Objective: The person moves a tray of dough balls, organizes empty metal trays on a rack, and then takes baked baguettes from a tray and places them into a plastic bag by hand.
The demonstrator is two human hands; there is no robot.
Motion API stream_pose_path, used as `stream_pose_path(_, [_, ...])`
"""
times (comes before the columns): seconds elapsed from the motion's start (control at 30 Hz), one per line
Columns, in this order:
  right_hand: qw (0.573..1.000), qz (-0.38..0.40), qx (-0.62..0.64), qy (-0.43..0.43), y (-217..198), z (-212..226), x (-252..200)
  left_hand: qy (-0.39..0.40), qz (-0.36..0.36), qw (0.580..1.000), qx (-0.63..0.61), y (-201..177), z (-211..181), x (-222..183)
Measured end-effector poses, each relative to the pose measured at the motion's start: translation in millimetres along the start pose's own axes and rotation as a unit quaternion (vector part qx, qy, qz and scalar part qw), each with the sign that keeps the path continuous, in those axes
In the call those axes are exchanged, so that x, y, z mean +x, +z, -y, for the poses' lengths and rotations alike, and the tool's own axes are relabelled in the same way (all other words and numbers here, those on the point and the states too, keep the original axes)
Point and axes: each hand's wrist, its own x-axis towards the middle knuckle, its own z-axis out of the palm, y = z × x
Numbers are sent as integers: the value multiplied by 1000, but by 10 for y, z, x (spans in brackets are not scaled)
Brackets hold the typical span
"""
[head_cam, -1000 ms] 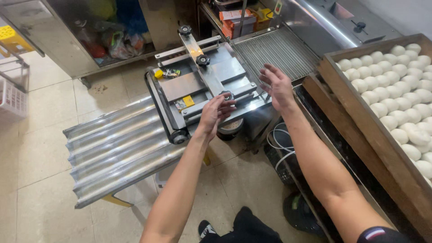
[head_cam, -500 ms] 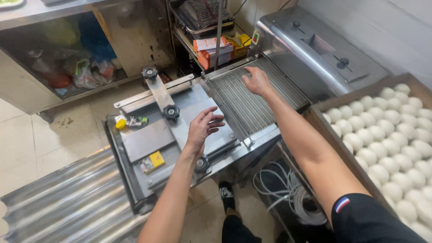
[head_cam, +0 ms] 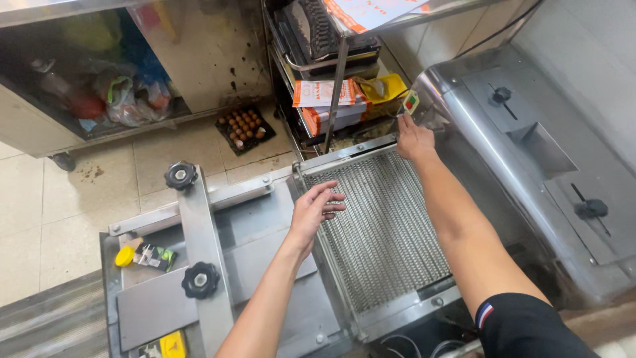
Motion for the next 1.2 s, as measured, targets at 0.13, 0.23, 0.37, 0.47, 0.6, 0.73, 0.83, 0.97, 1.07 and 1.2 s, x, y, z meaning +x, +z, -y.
stream_pose_path(0.13, [994, 55, -98, 2, 162, -98, 426, -8, -12, 1000, 6, -60, -11, 216])
stream_pose_path(0.23, [988, 85, -124, 27, 164, -149, 577, -15, -31, 999, 20, -119, -63, 320])
stream_pose_path(0.37, [989, 90, -108, 54, 297, -139, 640, -11, -42, 999, -7, -269, -116, 325])
stream_pose_path(0.47, [989, 101, -97, 36, 331, -124, 648, 33, -52, 998, -13, -510, -191, 197])
stream_pose_path(0.6, [997, 70, -21, -27, 102, 266, 400, 90, -95, 991, -29, -782, -354, -30])
stream_pose_path(0.73, [989, -5, 111, -99, -334, 1392, -188, 134, -162, 976, -54, -1113, -505, -577])
stream_pose_path(0.83, [952, -63, 229, -194, -684, 2474, -719, 178, -200, 960, -87, -1427, -643, -1214])
stream_pose_path(0.97, [876, -73, 348, -327, -1201, 4036, -1684, 220, -282, 928, -101, -2048, -728, -2327])
stream_pose_path(1.07, [818, -52, 397, -412, -1511, 5140, -2771, 251, -340, 900, -108, -2567, -623, -3319])
stream_pose_path(1.2, [776, -19, 407, -481, -1687, 6391, -4296, 225, -422, 868, -134, -3147, -313, -4851])
